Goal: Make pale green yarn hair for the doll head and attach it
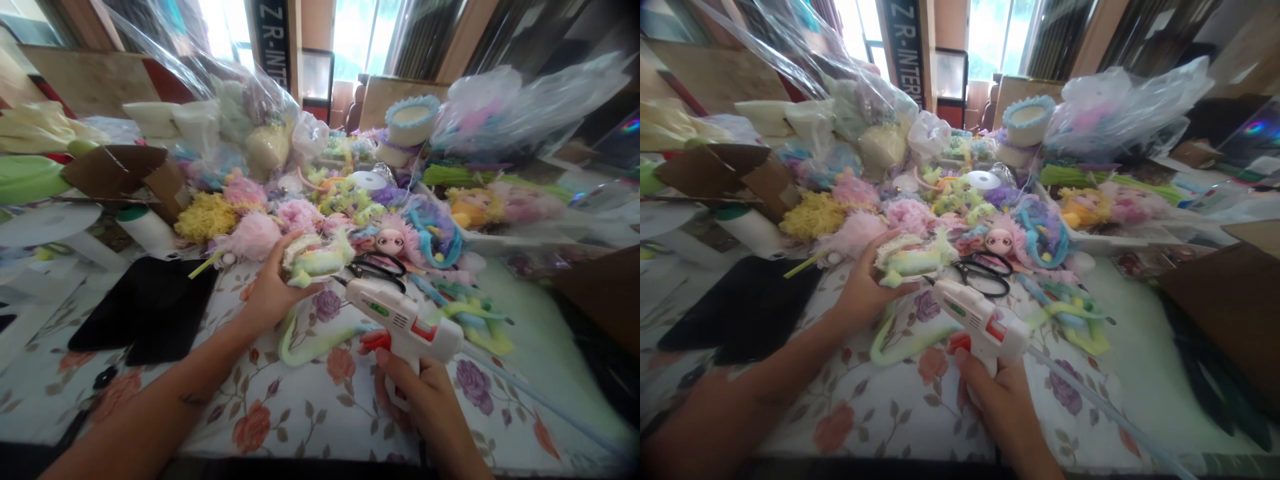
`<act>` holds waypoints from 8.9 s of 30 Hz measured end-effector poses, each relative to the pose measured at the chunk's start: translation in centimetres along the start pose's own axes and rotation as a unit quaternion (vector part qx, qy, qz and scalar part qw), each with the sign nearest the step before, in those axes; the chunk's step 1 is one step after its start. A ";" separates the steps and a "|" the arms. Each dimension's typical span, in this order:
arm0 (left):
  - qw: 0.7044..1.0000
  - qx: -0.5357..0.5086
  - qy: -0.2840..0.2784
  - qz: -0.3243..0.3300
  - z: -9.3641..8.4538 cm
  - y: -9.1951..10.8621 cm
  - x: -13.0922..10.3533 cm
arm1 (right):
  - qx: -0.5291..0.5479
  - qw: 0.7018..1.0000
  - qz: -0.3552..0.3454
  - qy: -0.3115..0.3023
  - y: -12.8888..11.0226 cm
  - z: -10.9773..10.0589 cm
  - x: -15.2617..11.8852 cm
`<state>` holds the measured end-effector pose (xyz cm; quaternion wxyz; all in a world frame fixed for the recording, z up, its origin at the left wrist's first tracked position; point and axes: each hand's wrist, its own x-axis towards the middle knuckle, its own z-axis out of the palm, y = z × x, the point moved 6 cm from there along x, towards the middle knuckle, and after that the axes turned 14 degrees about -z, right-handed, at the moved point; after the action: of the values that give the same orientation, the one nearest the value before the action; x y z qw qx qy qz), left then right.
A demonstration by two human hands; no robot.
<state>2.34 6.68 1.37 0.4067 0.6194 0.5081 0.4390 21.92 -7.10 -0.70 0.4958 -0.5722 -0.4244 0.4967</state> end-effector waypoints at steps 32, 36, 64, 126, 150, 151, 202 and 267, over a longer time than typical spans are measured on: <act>0.996 0.060 0.056 0.035 0.0 1.0 -1.1 | -0.132 0.990 -0.049 -0.032 1.5 -0.1 -0.1; 0.996 0.070 0.055 0.032 0.0 0.9 -1.2 | -0.135 0.989 -0.056 -0.037 1.3 0.1 -0.1; 0.999 -0.014 0.022 0.033 0.2 0.4 -0.9 | -0.132 0.990 -0.043 -0.016 1.7 -0.2 -0.1; 0.999 -0.028 0.017 0.024 0.3 0.4 -0.8 | -0.120 0.990 -0.066 0.021 0.5 -0.1 0.0; 0.999 -0.027 0.020 0.024 0.2 0.2 -0.7 | -0.153 0.987 -0.051 0.005 1.2 -0.3 0.0; 0.999 -0.027 0.019 0.025 0.2 0.2 -0.7 | -0.153 0.987 -0.052 0.002 1.2 -0.3 0.0; 1.000 -0.019 0.011 0.003 0.1 0.3 -0.5 | -0.109 0.991 -0.070 0.023 0.3 -0.2 0.2; 0.993 -0.084 -0.068 -0.041 0.5 -0.2 0.1 | -0.071 0.996 -0.041 0.023 0.4 -0.3 0.0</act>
<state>2.73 6.83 1.03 0.5090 0.5901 0.4654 0.4197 22.22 -7.15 -1.07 0.4836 -0.5993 -0.4702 0.4311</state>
